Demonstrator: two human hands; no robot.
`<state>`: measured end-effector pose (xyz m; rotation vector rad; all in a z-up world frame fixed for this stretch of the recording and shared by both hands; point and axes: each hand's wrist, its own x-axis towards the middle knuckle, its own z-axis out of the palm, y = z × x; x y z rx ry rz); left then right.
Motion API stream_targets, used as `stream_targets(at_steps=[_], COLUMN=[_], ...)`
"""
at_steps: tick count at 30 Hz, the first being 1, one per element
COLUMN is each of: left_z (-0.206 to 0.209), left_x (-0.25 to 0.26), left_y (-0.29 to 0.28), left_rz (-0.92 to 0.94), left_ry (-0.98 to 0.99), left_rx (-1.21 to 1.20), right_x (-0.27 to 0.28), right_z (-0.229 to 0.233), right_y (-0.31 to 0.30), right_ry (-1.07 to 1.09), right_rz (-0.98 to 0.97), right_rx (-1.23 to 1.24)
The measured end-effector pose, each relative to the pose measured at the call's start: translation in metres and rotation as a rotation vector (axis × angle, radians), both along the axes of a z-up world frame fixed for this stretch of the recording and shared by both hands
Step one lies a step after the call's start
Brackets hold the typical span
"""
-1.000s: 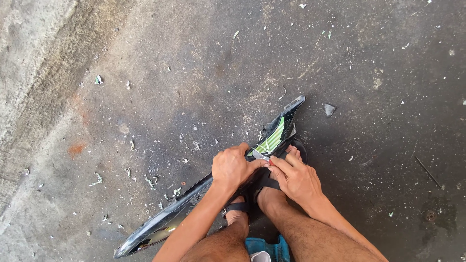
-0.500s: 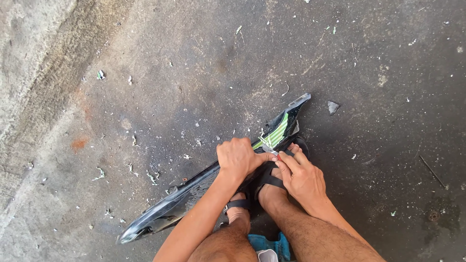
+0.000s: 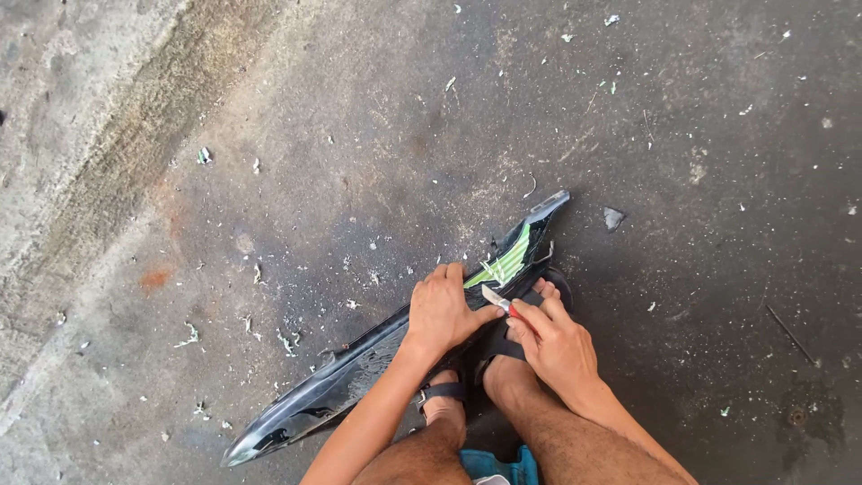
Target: The person sits on the floor and uses a red utility knife to scrape black paint off a long, curved automotive part. They hold the part with their left hand and repeatedly scrape the surface with the knife in their right hand, removing flakes of paint.
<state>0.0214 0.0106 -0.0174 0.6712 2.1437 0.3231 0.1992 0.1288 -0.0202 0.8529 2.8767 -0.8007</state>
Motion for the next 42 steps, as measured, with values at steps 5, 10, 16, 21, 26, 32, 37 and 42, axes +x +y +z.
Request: stream_targets(at_steps=[5,10,16,21,26,32,37,42], left_z=[0.005,0.006,0.001,0.001,0.006,0.004,0.007,0.003], left_x=[-0.007,0.000,-0.010,-0.011,-0.007,-0.010,-0.013,-0.006], left_y=[-0.012,-0.006,0.006,0.011,0.018,0.015,0.021,0.025], left_rz=[-0.020,-0.020,-0.082,-0.088,-0.142,-0.133,-0.188,-0.255], left_ry=[-0.036,0.091,0.039,0.010,0.097,0.057,0.017,0.083], left_rx=[0.051,0.022,-0.057,-0.083,-0.150,-0.097,-0.103,-0.171], right_x=[-0.005,0.001,-0.005,-0.003,-0.008,-0.004,-0.003,-0.012], right_z=[0.001,-0.009,-0.003,-0.002,0.006,-0.003,-0.008,0.011], right_y=[-0.002,0.004,0.010,0.014,0.022,0.022,0.026,0.034], right_ry=[-0.036,-0.029,0.008,0.028,0.018,0.028,0.049,0.040], right_rz=[0.076,0.103,0.101,0.109,0.089,0.128,0.182,0.181], right_rx=[0.009,0.115,0.069,0.100,0.053,0.036,0.056,0.087])
